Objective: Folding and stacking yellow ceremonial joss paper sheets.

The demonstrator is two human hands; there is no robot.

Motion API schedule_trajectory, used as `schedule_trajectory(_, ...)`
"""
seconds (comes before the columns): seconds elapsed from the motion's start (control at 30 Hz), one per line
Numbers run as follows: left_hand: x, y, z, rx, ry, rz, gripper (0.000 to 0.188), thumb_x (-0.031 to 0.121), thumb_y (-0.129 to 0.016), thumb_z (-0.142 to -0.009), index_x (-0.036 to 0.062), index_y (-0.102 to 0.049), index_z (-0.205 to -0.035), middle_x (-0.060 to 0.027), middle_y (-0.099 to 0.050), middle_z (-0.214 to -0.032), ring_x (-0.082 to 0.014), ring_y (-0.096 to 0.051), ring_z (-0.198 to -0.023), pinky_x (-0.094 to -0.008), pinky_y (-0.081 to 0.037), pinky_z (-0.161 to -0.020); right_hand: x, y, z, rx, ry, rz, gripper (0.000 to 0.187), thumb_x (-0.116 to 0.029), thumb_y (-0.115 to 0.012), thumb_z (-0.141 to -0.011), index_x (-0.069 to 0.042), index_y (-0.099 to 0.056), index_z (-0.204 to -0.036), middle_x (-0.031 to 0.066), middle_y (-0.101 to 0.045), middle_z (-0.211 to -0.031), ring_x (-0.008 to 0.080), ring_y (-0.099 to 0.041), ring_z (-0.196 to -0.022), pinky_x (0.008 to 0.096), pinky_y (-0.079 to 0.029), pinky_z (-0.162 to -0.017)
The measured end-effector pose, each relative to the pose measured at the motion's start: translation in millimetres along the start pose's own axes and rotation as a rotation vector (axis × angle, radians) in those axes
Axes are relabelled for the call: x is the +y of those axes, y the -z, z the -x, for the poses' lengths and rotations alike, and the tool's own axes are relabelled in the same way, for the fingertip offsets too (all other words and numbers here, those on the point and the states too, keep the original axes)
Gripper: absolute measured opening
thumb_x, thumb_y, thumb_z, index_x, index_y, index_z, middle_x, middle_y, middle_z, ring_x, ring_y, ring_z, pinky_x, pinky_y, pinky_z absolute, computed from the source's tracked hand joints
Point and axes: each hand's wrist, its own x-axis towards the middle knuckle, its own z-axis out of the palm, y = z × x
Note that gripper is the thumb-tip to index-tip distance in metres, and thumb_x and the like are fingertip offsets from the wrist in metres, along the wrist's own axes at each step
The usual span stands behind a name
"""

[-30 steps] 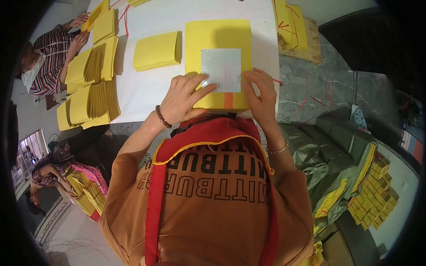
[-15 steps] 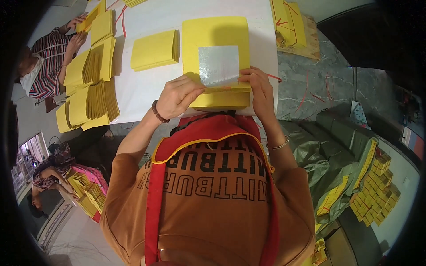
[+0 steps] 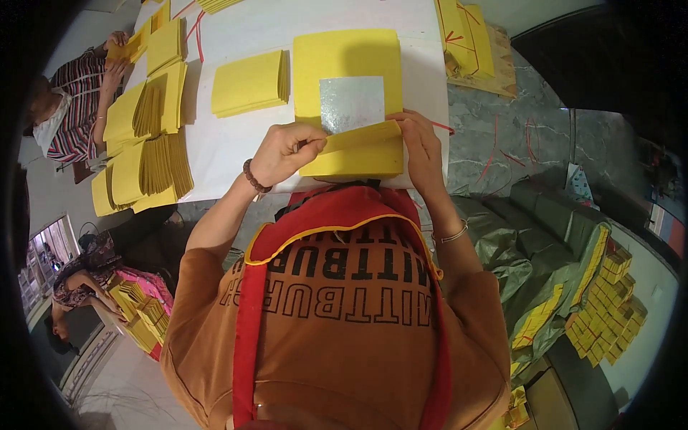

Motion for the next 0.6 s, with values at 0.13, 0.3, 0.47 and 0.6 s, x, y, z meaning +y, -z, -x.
schedule_trajectory(0.13,-2,1,-2,-0.010,0.036,0.035,0.015,0.013,-0.056,-0.079,0.0004,-0.064,-0.081,-0.0111,-0.059,-0.061,-0.0170,-0.055,-0.051,-0.0284,-0.043,-0.050,2,-1,0,0.021,-0.012,-0.062,0.032,-0.018,-0.039,-0.095,0.003,-0.063,-0.095,0.0095,-0.060,-0.105,0.0219,-0.048,-0.108,0.0320,-0.035,-0.094)
schedule_trajectory(0.3,-3,2,-2,-0.043,0.091,0.066,0.016,0.013,-0.055,-0.078,0.0006,-0.064,-0.081,-0.0089,-0.057,-0.059,-0.0129,-0.053,-0.051,-0.0266,-0.041,-0.049,6,-2,1,0.027,-0.011,-0.069,0.032,-0.018,-0.038,-0.095,0.003,-0.064,-0.095,0.0100,-0.060,-0.105,0.0224,-0.048,-0.109,0.0321,-0.035,-0.095)
schedule_trajectory(0.47,-5,4,-5,-0.071,0.096,0.073,0.016,0.014,-0.055,-0.078,0.0003,-0.064,-0.081,-0.0080,-0.057,-0.059,-0.0114,-0.052,-0.051,-0.0263,-0.041,-0.049,17,1,1,-0.007,0.056,-0.055,0.032,-0.018,-0.038,-0.095,0.003,-0.063,-0.097,0.0105,-0.059,-0.107,0.0227,-0.047,-0.111,0.0320,-0.034,-0.096)
schedule_trajectory(0.6,-4,5,-5,-0.072,0.104,0.087,0.017,0.014,-0.055,-0.078,-0.0004,-0.064,-0.081,-0.0076,-0.057,-0.059,-0.0108,-0.051,-0.051,-0.0258,-0.041,-0.048,18,2,1,-0.015,0.031,-0.106,0.029,-0.018,-0.042,-0.093,0.002,-0.062,-0.099,0.0102,-0.057,-0.110,0.0231,-0.046,-0.112,0.0330,-0.033,-0.097)
